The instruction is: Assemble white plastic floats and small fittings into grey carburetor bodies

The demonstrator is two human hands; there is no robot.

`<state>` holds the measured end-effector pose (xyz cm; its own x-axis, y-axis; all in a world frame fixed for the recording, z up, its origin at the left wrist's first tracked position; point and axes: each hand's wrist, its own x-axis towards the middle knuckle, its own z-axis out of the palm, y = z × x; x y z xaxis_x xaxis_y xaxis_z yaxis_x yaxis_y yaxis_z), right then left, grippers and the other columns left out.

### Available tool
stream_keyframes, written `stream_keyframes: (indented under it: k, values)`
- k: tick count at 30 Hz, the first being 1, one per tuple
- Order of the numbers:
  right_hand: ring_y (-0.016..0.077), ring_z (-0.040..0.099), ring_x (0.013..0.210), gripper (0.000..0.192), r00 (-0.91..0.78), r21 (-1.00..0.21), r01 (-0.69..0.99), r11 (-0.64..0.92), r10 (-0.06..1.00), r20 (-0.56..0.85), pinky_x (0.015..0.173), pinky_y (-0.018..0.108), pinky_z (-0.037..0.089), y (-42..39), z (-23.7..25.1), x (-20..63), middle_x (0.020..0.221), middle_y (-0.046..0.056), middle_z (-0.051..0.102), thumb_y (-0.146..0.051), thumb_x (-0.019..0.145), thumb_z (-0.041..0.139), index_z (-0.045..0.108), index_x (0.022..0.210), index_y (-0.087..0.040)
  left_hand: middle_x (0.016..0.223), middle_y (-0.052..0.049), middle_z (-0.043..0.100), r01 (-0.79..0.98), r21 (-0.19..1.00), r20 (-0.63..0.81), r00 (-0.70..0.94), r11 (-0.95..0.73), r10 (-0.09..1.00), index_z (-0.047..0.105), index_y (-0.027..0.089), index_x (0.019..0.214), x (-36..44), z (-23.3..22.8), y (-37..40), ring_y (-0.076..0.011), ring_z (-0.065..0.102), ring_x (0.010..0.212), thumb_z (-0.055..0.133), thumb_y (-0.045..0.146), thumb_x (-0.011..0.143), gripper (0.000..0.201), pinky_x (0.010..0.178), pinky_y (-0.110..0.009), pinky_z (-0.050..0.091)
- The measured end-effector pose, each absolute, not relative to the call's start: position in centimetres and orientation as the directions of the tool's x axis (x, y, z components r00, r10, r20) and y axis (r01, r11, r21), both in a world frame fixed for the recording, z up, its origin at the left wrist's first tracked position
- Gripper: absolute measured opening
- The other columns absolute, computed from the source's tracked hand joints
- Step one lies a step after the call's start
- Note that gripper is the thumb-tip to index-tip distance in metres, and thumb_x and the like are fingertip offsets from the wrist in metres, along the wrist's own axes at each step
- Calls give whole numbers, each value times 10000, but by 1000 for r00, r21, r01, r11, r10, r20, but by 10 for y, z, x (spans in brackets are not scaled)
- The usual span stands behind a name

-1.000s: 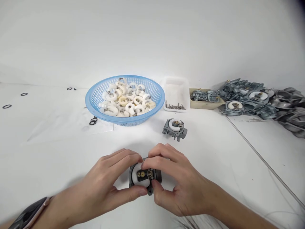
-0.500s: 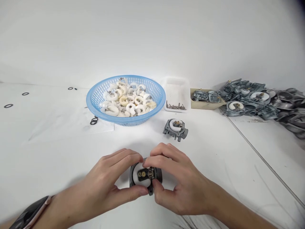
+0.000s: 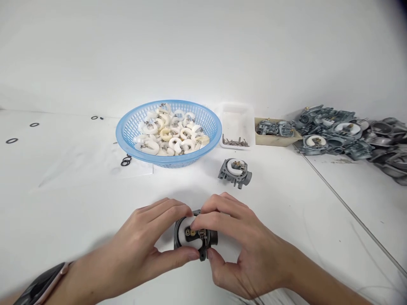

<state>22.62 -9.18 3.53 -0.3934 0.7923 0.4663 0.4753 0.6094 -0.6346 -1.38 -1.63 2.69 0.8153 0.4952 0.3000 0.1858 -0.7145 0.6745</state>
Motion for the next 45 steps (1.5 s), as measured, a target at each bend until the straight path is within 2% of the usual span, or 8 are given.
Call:
stream_keyframes:
  k: [4,12,20,36,45]
  values:
    - [181,613,795,415,-401,-618,486,618,786,471,762,357,497,-91,35,227,971,16,646,-62,832,574,609,1208,-236,1068,-10,731,179,665,318,811,-725,492,595,261,1293,-14,26,-15,-160,727,876,731,396,1076,290,758,-233,584]
    - [175,637,803,399,-393,-601,479,640,768,505,779,356,498,-90,31,227,978,14,682,-63,840,576,620,1202,-225,1040,-21,738,204,662,302,808,-721,506,603,267,1246,-15,27,-17,-198,735,835,737,396,1055,267,725,-269,609]
    - [163,636,807,360,-355,-570,533,625,777,520,770,344,492,-89,28,226,999,17,686,-63,865,587,638,1185,-219,1069,-15,724,186,661,306,818,-727,488,570,267,1308,-17,22,-17,-170,724,864,720,369,1075,295,760,-247,587]
    - [177,625,811,381,-388,-628,480,613,790,475,780,356,498,-90,34,228,994,19,673,-47,855,586,635,1190,-221,1080,-3,708,191,657,295,825,-730,482,549,265,1311,-17,24,-17,-159,706,895,690,373,1104,273,783,-250,559]
    - [153,620,842,383,-392,-638,456,621,784,482,799,333,489,-91,34,228,997,11,671,-46,834,577,651,1179,-196,1060,-11,715,169,657,314,824,-734,471,560,254,1316,-15,24,-17,-153,706,869,666,405,1114,273,754,-239,560]
